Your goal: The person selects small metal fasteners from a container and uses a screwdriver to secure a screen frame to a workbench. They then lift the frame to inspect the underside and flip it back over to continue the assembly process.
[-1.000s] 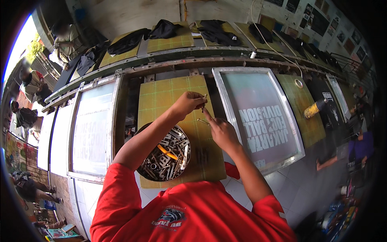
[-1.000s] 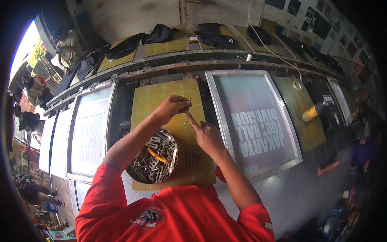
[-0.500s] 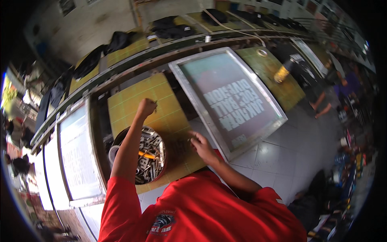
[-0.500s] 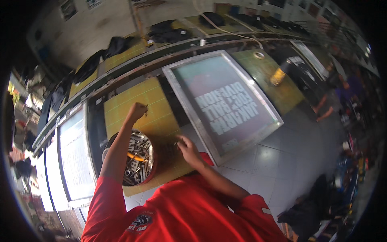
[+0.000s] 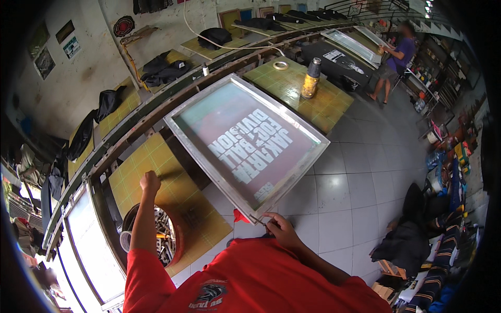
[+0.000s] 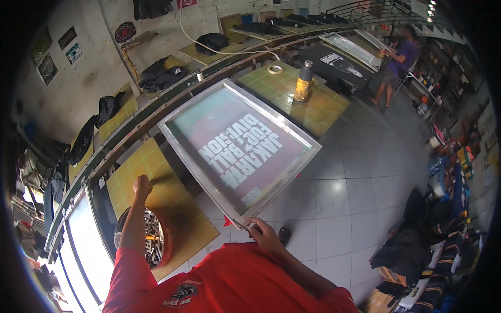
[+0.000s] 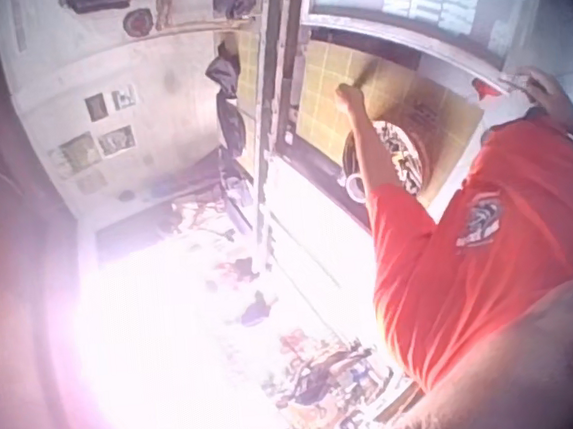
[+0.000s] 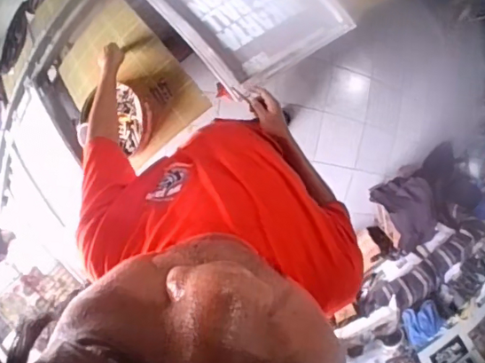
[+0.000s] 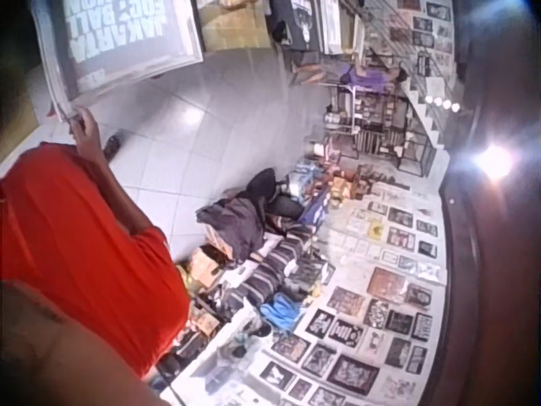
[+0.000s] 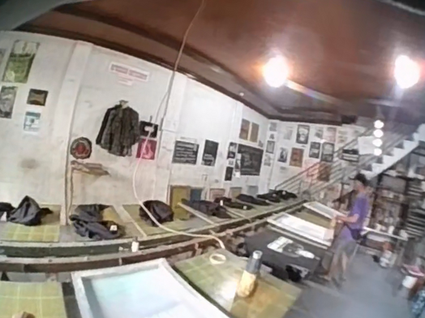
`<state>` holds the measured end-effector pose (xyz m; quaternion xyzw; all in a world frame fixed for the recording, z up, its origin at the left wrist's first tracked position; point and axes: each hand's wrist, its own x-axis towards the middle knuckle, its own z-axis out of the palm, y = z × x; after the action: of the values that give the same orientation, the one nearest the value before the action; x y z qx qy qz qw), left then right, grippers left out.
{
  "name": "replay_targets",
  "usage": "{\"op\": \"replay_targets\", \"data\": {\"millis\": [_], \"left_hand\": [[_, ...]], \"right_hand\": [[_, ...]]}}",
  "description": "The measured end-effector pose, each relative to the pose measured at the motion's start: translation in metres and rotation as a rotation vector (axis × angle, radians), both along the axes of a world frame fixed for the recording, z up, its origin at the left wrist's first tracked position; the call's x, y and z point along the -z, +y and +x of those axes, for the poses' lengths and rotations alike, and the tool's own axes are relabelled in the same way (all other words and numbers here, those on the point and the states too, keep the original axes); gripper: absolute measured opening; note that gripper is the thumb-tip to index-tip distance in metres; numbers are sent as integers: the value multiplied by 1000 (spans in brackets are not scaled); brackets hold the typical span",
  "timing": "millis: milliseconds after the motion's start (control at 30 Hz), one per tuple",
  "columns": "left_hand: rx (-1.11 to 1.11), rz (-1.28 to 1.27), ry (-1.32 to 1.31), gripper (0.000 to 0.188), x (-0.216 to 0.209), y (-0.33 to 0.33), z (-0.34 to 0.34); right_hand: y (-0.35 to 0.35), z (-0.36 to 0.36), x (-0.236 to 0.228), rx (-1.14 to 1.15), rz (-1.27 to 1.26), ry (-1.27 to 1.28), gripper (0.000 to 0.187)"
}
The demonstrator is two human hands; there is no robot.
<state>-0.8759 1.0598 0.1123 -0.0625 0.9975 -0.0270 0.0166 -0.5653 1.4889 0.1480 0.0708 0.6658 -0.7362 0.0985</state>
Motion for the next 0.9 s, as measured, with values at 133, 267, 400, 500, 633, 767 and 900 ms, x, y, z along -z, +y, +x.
{"op": "replay_targets", "data": {"millis": [133, 267, 400, 500, 633, 767, 900], "left_hand": [[114, 129, 356, 25, -21, 37, 18], [174, 919, 251, 27, -79, 187, 86], [277, 1552, -333, 31, -115, 344, 176], [228, 1826, -373, 32, -115, 422, 192], [180, 2076, -324, 24, -109, 465, 181], [159, 2109, -248, 16, -110, 475, 158], [142, 2135, -212, 8, -111, 486, 128]], "right_hand": [[58, 9, -8, 31, 24, 18, 34], [128, -3, -25, 94, 53, 106, 33], [174, -41, -50, 59, 9, 250, 32], [187, -73, -64, 22, -4, 336, 33], [203, -109, -79, -29, 76, 428, 34], [207, -136, -87, -46, 243, 533, 35], [209, -162, -92, 16, 374, 630, 32]]}}
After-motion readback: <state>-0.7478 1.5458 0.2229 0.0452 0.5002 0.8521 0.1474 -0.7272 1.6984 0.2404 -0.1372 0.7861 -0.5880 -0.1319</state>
